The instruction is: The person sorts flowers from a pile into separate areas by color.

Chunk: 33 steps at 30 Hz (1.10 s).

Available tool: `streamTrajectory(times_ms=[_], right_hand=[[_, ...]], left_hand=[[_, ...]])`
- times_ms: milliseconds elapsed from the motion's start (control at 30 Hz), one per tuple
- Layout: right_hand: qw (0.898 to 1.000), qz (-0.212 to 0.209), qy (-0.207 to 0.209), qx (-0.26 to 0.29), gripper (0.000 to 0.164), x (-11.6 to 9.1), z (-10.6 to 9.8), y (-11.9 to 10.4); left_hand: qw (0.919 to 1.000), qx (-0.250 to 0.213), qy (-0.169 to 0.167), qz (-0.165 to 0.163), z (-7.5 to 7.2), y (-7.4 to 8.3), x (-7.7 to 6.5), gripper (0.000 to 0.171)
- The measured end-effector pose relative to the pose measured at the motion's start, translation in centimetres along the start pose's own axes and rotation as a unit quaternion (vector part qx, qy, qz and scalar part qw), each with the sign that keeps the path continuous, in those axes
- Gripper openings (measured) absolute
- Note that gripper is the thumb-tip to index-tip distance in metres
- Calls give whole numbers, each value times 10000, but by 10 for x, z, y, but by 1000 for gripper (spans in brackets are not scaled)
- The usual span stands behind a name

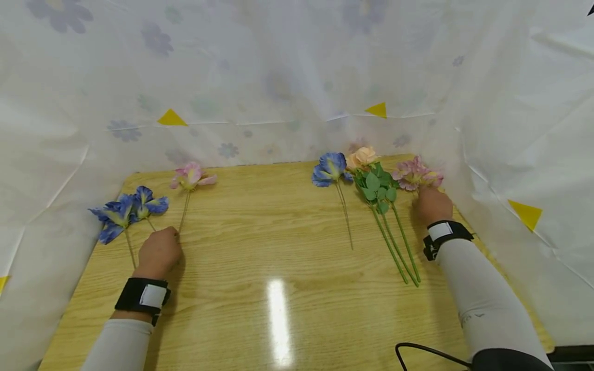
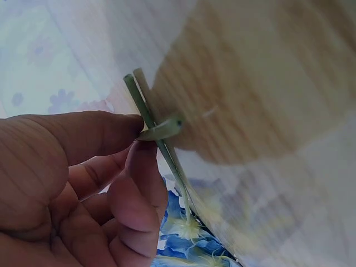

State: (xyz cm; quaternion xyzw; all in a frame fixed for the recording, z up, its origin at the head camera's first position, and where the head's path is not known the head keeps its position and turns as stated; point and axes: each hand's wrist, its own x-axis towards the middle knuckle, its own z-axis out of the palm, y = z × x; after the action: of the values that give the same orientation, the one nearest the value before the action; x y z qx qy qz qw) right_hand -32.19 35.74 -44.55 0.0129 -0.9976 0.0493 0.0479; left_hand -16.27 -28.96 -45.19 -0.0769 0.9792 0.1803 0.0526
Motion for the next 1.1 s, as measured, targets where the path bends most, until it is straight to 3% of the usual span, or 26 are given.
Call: streamTrajectory(times_ms=[300, 533, 667, 867, 1100], right_hand=[[9976, -220, 642, 150, 29, 5, -4, -5], [9972, -246, 609, 343, 45, 7, -3, -22], [9954, -416, 788, 350, 41, 6, -3, -33], [9871, -904, 1224, 499, 34, 6, -7, -57], [9851, -1145, 1225, 385, 39, 10, -6, -97]], left_hand=[[9968, -763, -223, -37, -6, -1, 3, 42], [9940, -1071, -230, -47, -9, 3, 3, 42], [9925, -1210, -193, -6, -10, 6, 4, 42], [9892, -1440, 168, 222, -10, 21, 8, 41], [9834, -1688, 506, 431, -1, 53, 19, 42]])
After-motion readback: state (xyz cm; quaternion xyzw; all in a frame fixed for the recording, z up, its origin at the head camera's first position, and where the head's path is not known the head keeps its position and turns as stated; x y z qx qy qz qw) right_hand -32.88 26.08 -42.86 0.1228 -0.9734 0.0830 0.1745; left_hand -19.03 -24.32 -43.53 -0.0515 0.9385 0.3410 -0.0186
